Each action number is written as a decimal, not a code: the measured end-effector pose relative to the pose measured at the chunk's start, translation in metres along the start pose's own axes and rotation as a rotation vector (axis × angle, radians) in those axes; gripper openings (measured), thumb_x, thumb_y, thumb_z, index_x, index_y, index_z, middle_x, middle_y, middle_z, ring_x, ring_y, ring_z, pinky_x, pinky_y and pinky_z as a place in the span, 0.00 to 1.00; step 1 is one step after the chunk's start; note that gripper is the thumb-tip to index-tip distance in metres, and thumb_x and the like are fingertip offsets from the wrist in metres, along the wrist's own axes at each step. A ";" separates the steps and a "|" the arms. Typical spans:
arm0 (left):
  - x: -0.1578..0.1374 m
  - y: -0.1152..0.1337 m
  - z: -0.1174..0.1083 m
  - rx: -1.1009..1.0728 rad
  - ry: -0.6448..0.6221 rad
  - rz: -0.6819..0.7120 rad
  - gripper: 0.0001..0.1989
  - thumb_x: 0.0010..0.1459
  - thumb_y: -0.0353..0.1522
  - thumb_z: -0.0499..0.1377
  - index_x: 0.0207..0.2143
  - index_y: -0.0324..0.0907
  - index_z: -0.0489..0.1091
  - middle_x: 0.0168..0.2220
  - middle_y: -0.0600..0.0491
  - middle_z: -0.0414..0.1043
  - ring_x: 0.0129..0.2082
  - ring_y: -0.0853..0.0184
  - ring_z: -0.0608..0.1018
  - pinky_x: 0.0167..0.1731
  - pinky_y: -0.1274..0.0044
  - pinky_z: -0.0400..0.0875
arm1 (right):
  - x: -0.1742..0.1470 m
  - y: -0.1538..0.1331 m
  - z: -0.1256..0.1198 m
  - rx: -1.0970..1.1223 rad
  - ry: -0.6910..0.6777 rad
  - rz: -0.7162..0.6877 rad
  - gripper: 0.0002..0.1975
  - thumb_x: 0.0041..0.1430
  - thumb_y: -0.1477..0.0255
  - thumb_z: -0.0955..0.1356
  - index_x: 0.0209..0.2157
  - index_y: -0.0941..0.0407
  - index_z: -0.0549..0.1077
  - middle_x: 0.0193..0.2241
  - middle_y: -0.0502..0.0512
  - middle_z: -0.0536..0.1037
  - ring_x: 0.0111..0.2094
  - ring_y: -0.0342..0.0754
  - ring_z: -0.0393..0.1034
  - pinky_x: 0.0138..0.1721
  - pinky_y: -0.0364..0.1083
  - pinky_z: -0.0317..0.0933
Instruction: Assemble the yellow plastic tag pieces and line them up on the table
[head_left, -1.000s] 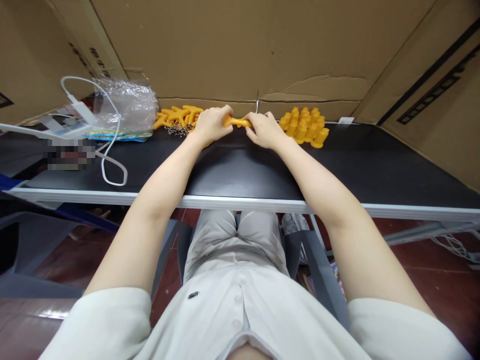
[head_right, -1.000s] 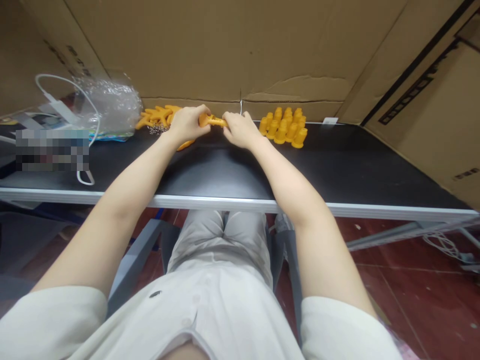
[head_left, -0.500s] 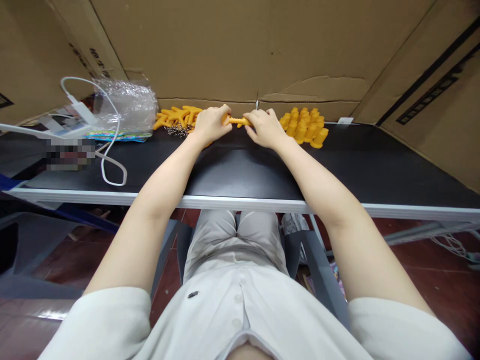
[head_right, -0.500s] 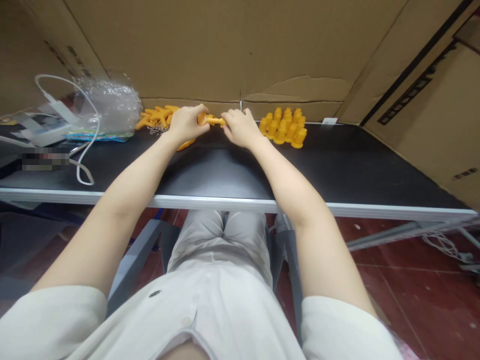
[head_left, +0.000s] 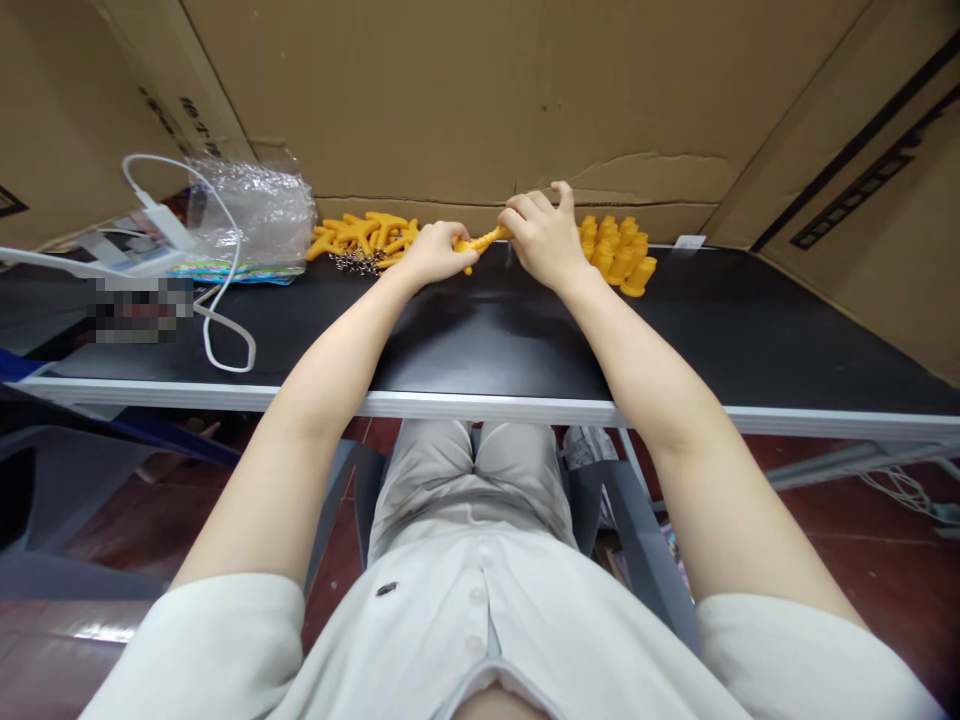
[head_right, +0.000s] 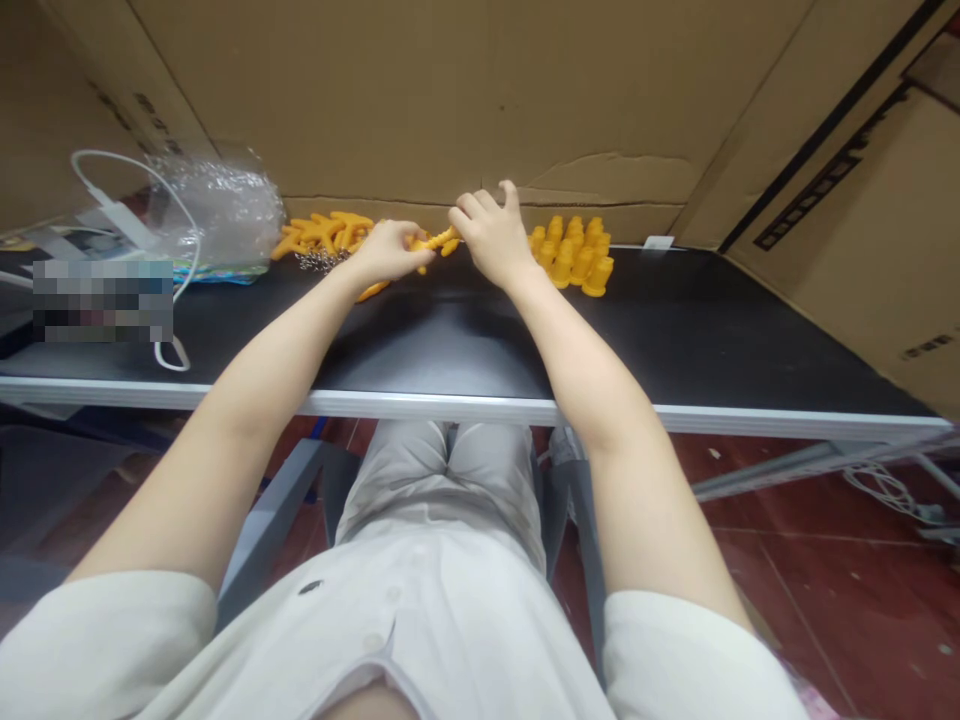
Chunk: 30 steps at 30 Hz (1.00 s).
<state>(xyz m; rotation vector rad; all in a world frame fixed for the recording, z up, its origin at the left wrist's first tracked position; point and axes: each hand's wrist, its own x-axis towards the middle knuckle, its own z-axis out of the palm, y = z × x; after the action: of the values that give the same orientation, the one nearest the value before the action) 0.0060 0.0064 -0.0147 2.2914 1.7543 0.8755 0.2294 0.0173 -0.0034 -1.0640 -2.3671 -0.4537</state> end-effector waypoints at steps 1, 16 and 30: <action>-0.001 0.002 -0.001 -0.058 -0.054 -0.025 0.11 0.63 0.40 0.65 0.43 0.44 0.80 0.34 0.49 0.80 0.43 0.53 0.85 0.50 0.63 0.82 | 0.000 0.001 0.001 0.004 0.006 -0.007 0.26 0.80 0.71 0.53 0.58 0.53 0.80 0.63 0.64 0.80 0.68 0.67 0.69 0.75 0.76 0.42; -0.010 0.010 -0.013 -0.282 -0.212 -0.127 0.16 0.67 0.42 0.59 0.45 0.44 0.83 0.24 0.53 0.68 0.31 0.59 0.81 0.37 0.63 0.82 | 0.002 0.046 0.001 0.101 0.144 0.382 0.15 0.76 0.57 0.71 0.48 0.55 0.74 0.54 0.75 0.80 0.63 0.69 0.67 0.68 0.71 0.55; 0.024 -0.061 -0.025 -0.374 0.325 -0.373 0.19 0.75 0.44 0.61 0.59 0.43 0.73 0.42 0.53 0.78 0.48 0.65 0.78 0.41 0.73 0.77 | -0.008 0.091 0.026 0.052 -0.170 0.621 0.22 0.61 0.67 0.81 0.21 0.64 0.76 0.39 0.79 0.86 0.51 0.63 0.85 0.50 0.56 0.70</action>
<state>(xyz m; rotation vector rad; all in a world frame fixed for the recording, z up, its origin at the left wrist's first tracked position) -0.0550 0.0418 -0.0116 1.5935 1.8540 1.4077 0.2955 0.0827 -0.0205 -1.7750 -2.0144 -0.0736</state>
